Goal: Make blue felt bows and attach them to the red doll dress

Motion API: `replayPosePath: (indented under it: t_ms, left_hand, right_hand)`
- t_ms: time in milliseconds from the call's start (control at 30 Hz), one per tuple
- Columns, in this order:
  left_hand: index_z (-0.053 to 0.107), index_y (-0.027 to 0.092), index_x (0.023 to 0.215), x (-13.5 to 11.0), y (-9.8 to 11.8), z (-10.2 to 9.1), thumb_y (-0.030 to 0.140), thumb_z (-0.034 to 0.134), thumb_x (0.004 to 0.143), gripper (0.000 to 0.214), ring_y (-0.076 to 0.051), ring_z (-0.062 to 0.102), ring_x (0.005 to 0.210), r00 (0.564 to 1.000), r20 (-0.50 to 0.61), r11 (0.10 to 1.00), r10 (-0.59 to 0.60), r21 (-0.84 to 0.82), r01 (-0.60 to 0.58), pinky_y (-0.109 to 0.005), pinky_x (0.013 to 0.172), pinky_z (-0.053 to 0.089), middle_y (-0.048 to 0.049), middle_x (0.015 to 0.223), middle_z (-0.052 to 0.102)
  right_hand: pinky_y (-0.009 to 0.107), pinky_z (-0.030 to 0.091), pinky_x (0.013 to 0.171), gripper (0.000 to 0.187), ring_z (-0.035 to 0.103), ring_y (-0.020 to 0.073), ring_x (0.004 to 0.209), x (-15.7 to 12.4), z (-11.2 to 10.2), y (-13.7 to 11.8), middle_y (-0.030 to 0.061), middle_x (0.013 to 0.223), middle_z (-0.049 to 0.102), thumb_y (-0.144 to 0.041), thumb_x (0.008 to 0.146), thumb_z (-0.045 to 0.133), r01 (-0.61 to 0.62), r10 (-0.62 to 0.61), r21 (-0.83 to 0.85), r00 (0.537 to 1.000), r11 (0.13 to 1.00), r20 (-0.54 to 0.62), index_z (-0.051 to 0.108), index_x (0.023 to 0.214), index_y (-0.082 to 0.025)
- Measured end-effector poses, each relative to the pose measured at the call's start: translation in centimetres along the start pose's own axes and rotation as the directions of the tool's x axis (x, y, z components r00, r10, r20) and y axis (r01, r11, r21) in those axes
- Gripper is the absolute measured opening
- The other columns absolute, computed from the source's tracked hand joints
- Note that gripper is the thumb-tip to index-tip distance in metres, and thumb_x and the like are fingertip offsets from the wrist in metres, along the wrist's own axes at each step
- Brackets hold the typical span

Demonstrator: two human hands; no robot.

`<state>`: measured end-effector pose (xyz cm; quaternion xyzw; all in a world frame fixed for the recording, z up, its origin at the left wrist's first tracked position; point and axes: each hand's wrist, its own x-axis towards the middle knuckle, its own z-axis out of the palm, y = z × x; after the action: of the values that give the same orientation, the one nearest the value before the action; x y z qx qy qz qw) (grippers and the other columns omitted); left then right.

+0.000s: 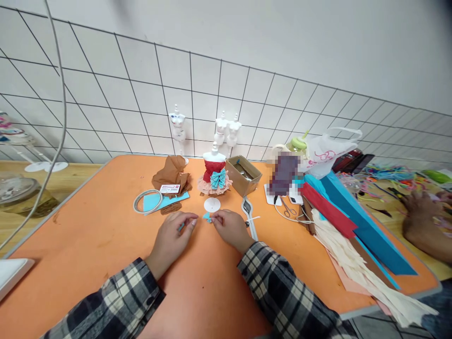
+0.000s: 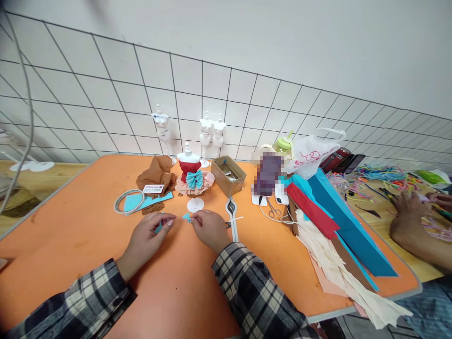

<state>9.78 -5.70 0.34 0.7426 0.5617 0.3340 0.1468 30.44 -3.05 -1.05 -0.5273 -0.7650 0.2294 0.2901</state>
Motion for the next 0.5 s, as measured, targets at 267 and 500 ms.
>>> replayPosePath:
  t_ms: [267, 500]
  left_hand:
    - [0.063, 0.018, 0.095, 0.9, -3.4, -1.6, 0.054, 0.053, 0.084, 0.038, -0.033, 0.057, 0.100, 0.983, 0.107, 0.909, -0.151, 0.407, 0.096, -0.043, 0.085, 0.043, -0.0113, 0.102, 0.065]
    - [0.062, 0.021, 0.095, 0.8, -3.1, -1.0, 0.054, 0.056, 0.080, 0.037, -0.031, 0.059, 0.099, 0.975, 0.140, 0.919, -0.172, 0.378, 0.108, -0.040, 0.080, 0.044, -0.0085, 0.102, 0.066]
  right_hand:
    - [0.028, 0.044, 0.072, 0.024, 0.061, 0.0166, 0.077, -1.1, -1.6, 2.3, 0.0045, 0.083, 0.069, -0.021, 0.088, 0.054, -0.031, 0.030, -0.034, 0.999, 0.999, -0.037, 0.070, 0.106, -0.018]
    - [0.031, 0.042, 0.077, 0.025, 0.055, 0.0184, 0.084, -2.0, -3.0, 2.7, 0.0042, 0.087, 0.066, -0.015, 0.085, 0.056, 0.293, -0.288, -0.114, 0.956, 0.949, 0.061, 0.073, 0.100, -0.025]
